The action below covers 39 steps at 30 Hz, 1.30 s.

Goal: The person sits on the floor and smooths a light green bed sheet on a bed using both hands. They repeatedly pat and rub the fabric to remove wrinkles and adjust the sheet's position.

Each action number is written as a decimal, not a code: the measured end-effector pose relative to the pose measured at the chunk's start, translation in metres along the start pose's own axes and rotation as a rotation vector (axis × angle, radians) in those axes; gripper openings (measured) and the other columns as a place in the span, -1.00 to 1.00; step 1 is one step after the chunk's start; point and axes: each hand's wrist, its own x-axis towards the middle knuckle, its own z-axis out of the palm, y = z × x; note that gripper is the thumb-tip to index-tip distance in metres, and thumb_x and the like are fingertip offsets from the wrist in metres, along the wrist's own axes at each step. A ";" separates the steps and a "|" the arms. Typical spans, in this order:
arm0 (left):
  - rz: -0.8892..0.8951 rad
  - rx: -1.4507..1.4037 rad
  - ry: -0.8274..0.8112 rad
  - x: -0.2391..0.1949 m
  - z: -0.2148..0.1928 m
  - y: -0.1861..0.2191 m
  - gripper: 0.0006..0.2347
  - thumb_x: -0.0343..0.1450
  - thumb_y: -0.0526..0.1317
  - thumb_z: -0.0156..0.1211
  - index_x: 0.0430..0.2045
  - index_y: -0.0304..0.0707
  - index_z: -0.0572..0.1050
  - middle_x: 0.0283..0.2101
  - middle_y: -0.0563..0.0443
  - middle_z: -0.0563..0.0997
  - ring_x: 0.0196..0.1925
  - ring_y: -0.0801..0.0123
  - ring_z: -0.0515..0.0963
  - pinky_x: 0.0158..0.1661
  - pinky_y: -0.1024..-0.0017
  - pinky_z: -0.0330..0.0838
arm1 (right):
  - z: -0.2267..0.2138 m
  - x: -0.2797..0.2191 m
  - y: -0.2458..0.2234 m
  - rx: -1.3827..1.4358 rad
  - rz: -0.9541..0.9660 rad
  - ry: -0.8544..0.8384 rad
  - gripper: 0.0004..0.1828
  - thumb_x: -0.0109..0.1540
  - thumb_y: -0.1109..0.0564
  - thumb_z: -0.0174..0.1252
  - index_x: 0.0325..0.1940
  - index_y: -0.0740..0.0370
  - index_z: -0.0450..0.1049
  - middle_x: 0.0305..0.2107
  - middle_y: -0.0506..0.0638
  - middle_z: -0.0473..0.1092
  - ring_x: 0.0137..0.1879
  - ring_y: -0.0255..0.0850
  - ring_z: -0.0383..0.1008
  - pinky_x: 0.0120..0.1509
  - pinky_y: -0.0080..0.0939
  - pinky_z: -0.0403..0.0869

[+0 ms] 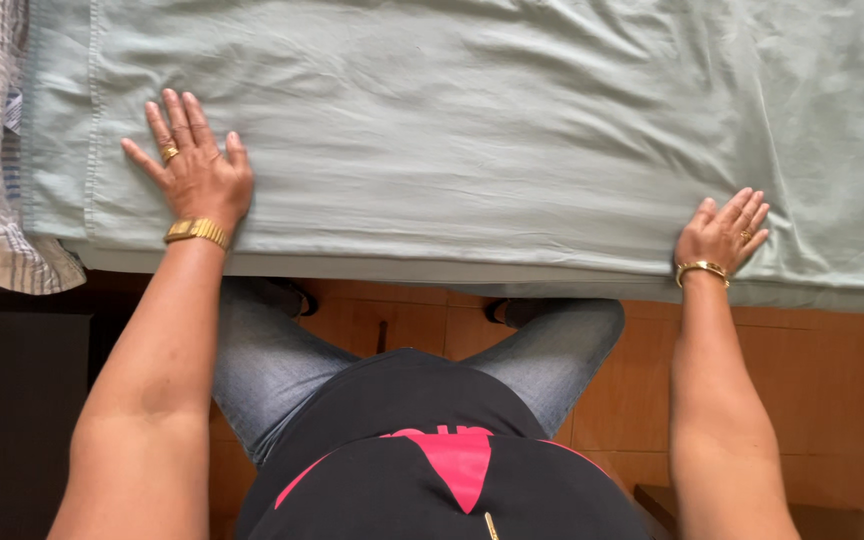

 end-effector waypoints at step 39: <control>0.497 -0.042 0.216 0.060 0.086 0.142 -0.41 0.48 -0.08 -0.12 0.50 -0.03 0.03 0.59 0.01 -0.06 0.62 0.17 -0.22 0.44 -0.33 -0.49 | 0.127 -0.078 -0.357 0.029 -0.865 -0.154 -0.24 0.43 -0.14 -0.16 0.65 0.11 -0.16 0.59 0.09 -0.22 0.68 -0.01 -0.33 0.65 0.28 -0.28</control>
